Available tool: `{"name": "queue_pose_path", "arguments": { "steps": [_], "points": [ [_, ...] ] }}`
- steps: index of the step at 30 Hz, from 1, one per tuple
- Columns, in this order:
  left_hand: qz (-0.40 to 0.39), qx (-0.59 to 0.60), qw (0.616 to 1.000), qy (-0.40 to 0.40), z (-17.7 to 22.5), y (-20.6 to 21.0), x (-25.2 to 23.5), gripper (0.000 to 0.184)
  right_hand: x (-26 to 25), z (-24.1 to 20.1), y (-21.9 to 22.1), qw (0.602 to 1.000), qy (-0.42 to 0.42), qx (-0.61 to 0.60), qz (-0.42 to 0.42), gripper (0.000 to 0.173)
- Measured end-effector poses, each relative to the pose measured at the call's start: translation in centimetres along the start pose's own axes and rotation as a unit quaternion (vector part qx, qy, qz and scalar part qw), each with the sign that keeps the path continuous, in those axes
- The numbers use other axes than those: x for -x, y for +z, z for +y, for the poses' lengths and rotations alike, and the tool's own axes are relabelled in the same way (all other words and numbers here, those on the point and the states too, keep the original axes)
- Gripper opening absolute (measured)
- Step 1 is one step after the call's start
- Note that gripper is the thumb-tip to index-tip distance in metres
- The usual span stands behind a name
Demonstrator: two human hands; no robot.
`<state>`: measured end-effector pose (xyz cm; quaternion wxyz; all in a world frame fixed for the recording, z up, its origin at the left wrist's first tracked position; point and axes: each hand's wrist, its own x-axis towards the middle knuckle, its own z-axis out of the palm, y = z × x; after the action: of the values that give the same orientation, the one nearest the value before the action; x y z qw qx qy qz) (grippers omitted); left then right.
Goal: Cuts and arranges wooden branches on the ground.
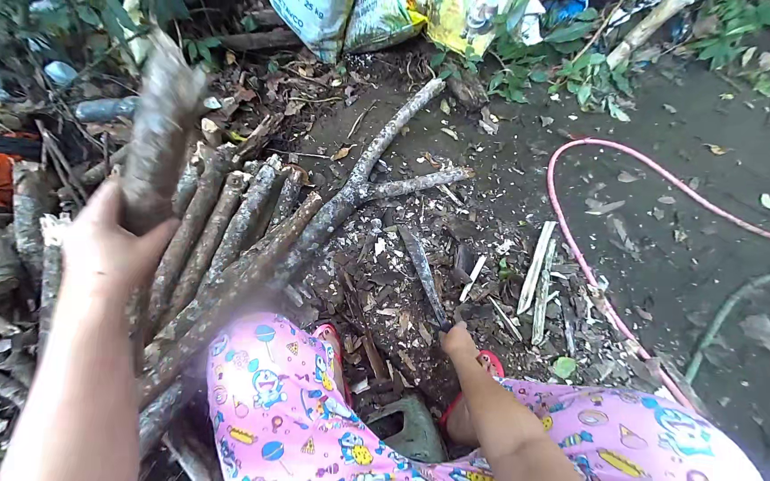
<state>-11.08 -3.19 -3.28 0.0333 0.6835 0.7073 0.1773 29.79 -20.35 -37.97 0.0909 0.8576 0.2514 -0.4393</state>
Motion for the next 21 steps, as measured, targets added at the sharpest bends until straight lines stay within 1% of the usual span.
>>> {"name": "queue_pose_path", "arguments": {
  "steps": [1,3,5,7,8,9,11,13,15,17,19,21],
  "points": [
    [0.032,0.021,0.999,0.027,1.2,-2.0,0.0,0.061,0.4,-0.2,-0.7,1.000,-0.007,-0.013,-0.001,0.068],
    [0.084,0.071,0.991,0.073,3.2,-5.2,-0.3,0.075,1.7,-0.7,-2.5,0.998,-0.046,-0.032,-0.008,0.065],
    [0.107,0.172,0.972,0.119,5.9,-7.0,-0.7,0.085,3.3,-1.5,-4.8,0.992,-0.097,-0.072,-0.025,0.057],
    [0.102,0.275,0.940,0.174,10.0,-7.2,-0.8,0.081,4.6,-2.7,-6.7,0.976,-0.118,-0.182,-0.036,0.051],
    [0.085,0.311,0.928,0.186,12.1,-6.6,-0.6,0.077,5.0,-3.1,-7.1,0.958,-0.115,-0.259,-0.045,0.048],
    [0.067,0.329,0.922,0.191,14.0,-5.4,-0.3,0.073,5.7,-3.4,-7.6,0.938,-0.110,-0.323,-0.063,0.045],
    [0.024,0.361,0.913,0.188,16.6,-1.3,-0.1,0.069,7.2,-3.7,-8.9,0.909,-0.113,-0.391,-0.086,0.047],
    [-0.042,0.407,0.897,0.168,18.2,4.7,0.2,0.067,8.7,-3.6,-9.4,0.895,-0.126,-0.420,-0.080,0.044],
    [-0.108,0.442,0.882,0.124,19.0,11.0,0.9,0.068,10.4,-3.4,-10.5,0.888,-0.146,-0.432,-0.063,0.040],
    [-0.165,0.463,0.867,0.085,19.6,15.8,0.8,0.065,12.0,-2.9,-12.1,0.886,-0.174,-0.427,-0.041,0.040],
    [-0.192,0.491,0.846,0.086,20.7,18.0,-0.1,0.060,14.1,-2.2,-13.9,0.875,-0.220,-0.431,-0.001,0.042],
    [-0.217,0.484,0.841,0.102,21.7,18.0,-1.0,0.060,16.4,-1.2,-15.3,0.846,-0.287,-0.446,0.046,0.043]
  ]
}}
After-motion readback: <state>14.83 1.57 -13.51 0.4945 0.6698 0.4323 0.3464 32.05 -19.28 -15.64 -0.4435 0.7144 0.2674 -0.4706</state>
